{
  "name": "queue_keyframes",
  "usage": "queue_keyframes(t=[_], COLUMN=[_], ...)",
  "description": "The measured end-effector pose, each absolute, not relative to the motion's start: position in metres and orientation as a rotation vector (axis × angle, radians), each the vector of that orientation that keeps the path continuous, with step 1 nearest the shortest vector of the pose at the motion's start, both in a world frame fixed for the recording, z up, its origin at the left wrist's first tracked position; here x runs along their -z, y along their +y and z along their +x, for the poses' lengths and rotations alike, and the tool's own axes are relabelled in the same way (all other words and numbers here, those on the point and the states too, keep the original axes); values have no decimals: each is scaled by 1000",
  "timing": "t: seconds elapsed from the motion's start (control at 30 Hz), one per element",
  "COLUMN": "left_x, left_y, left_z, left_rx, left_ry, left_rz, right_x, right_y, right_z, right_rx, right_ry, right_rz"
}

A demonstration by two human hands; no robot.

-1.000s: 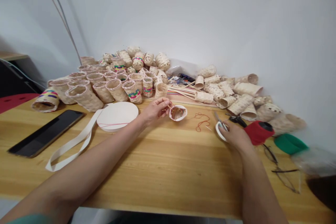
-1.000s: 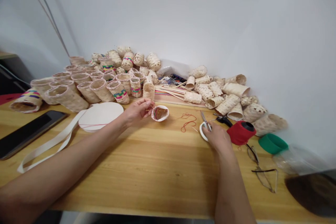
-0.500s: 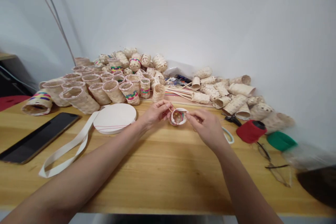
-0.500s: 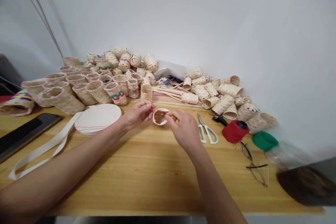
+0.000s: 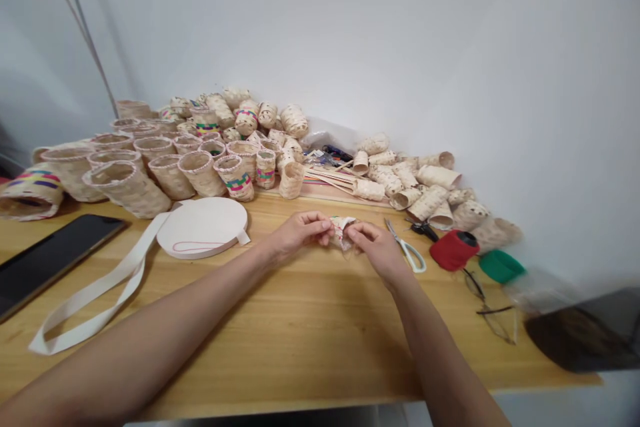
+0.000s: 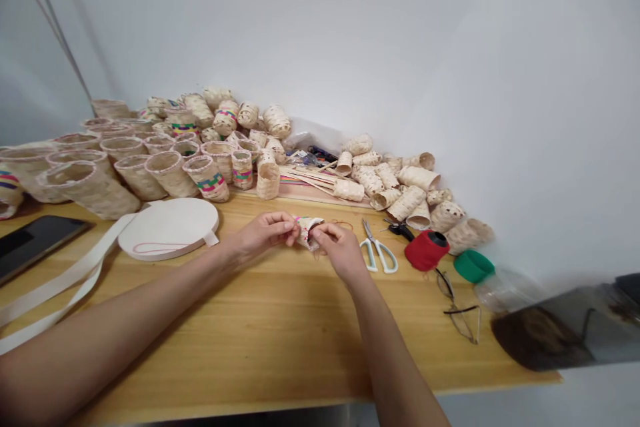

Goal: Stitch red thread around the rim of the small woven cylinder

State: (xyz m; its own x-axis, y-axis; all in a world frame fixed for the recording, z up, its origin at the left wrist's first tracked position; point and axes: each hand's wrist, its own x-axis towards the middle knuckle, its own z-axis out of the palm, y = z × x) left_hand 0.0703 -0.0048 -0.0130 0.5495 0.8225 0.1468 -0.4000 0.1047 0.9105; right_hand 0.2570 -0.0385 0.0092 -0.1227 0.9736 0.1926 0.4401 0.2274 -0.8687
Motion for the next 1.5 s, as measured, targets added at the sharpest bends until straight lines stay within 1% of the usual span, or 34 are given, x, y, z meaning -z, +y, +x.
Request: queue_keyframes(t=[0.2, 0.33, 0.47, 0.63, 0.7, 0.83, 0.97, 1.1, 1.27, 1.4, 1.5], left_x=[18, 19, 22, 22, 21, 19, 11, -13, -71, -119, -139], left_y=[2, 8, 9, 6, 5, 1, 1, 11, 15, -10, -40], left_z=[68, 64, 64, 67, 67, 70, 68, 48, 7, -28, -50], left_rx=[-1049, -1115, -1112, -1079, -1067, -1042, -1016, -992, -1048, -1203, -1300], left_ry=[449, 464, 484, 512, 523, 547, 621, 769, 929, 1250, 1414], left_rz=[1034, 983, 977, 1010, 1038, 1131, 1286, 1470, 1631, 1824, 1818], right_x=[-4, -6, -10, -20, -27, -34, -18, -1, 9, 15, 16], right_y=[-36, -33, -25, -18, -20, -25, -22, -13, 1, 8, 9], right_z=[271, 283, 300, 302, 290, 259, 246, 263, 291, 299, 300], right_rx=[-1019, -1018, -883, -574, -470, -341, -233, -156, -113, -153, -195], right_ry=[-1604, -1634, -1686, -1730, -1803, -2153, -2188, -2004, -1830, -1730, -1647], right_rz=[-1289, -1302, -1385, -1468, -1401, -1157, -1185, -1280, -1380, -1419, -1449])
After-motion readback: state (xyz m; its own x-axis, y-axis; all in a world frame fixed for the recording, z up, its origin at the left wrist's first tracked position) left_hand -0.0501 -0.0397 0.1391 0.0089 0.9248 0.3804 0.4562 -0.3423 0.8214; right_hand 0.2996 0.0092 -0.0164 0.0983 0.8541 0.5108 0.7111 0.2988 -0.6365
